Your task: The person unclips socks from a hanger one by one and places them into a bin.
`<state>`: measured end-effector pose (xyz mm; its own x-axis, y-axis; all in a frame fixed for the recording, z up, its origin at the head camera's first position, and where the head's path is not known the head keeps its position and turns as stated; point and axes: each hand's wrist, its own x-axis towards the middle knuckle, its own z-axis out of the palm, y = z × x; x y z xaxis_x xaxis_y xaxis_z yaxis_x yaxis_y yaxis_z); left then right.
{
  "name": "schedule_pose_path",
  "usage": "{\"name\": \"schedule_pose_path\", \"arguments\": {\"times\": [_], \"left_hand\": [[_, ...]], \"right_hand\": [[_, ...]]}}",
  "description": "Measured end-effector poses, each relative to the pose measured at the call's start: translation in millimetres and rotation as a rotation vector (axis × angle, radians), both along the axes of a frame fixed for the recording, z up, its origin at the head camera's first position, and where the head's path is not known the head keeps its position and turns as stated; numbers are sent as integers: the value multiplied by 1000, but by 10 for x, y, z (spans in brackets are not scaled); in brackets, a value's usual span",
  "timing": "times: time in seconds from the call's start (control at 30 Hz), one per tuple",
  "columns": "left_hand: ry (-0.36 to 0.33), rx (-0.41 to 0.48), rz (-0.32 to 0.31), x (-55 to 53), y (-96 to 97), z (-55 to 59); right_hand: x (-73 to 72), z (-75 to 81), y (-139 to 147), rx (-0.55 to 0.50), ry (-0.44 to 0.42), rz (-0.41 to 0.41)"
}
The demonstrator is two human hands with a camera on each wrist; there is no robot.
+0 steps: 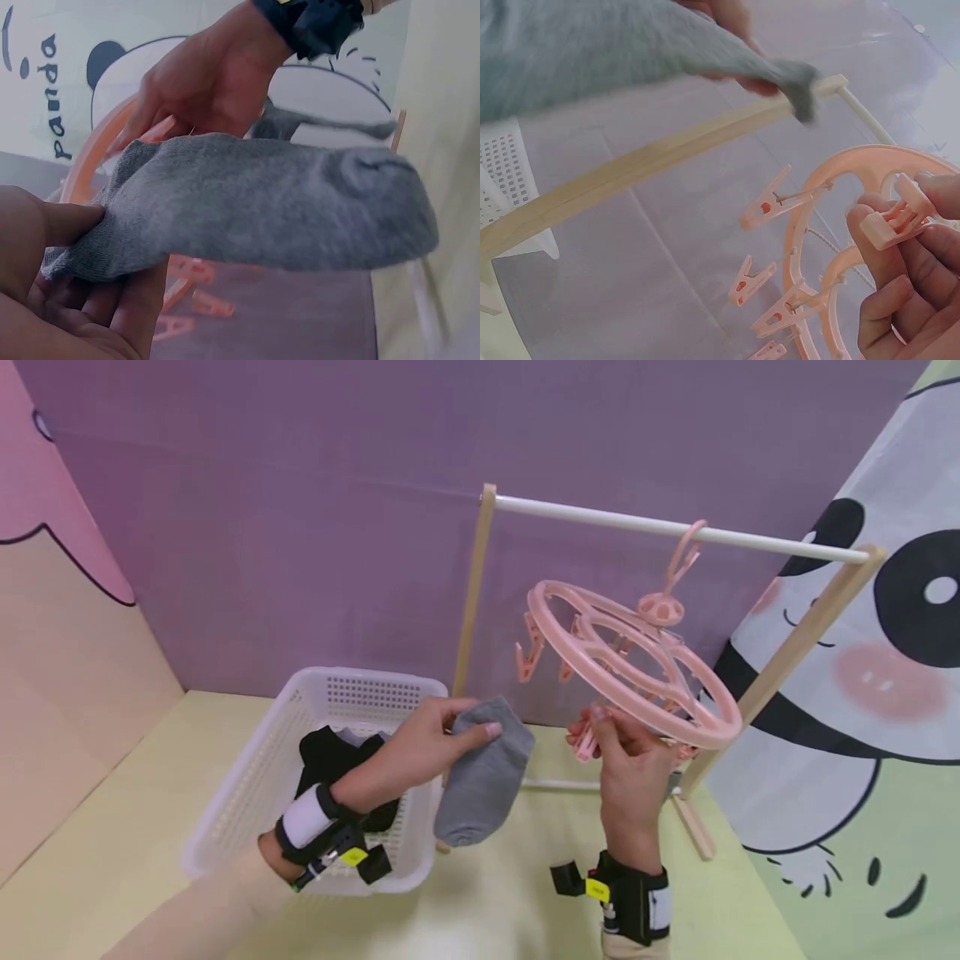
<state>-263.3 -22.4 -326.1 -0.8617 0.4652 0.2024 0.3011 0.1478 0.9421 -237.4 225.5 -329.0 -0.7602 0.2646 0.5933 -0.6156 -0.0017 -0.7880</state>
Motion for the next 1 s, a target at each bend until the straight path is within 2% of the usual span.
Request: {"name": "schedule_pose_path", "arguments": {"times": [0.17, 0.27, 0.43, 0.57, 0.73, 0.87, 1.0], "left_hand": [[-39, -95, 104, -36, -348, -4], [-21, -173, 122, -56, -507, -67], [12, -263, 114, -90, -661, -256], [-13, -332, 123, -111, -732, -438], [-148, -374, 123, -210, -845, -621], [-273, -319, 98, -323, -927, -684], [-344, -295, 41, -414, -971, -759]], "right_hand": [[9, 2, 10, -9, 2, 13], [0, 17, 17, -36, 27, 36], [-10, 48, 22, -51, 55, 38], [37, 56, 33, -50, 35, 23], [45, 53, 63, -43, 43, 19], [22, 46, 77, -27, 44, 8], [25, 30, 70, -38, 31, 23]]}}
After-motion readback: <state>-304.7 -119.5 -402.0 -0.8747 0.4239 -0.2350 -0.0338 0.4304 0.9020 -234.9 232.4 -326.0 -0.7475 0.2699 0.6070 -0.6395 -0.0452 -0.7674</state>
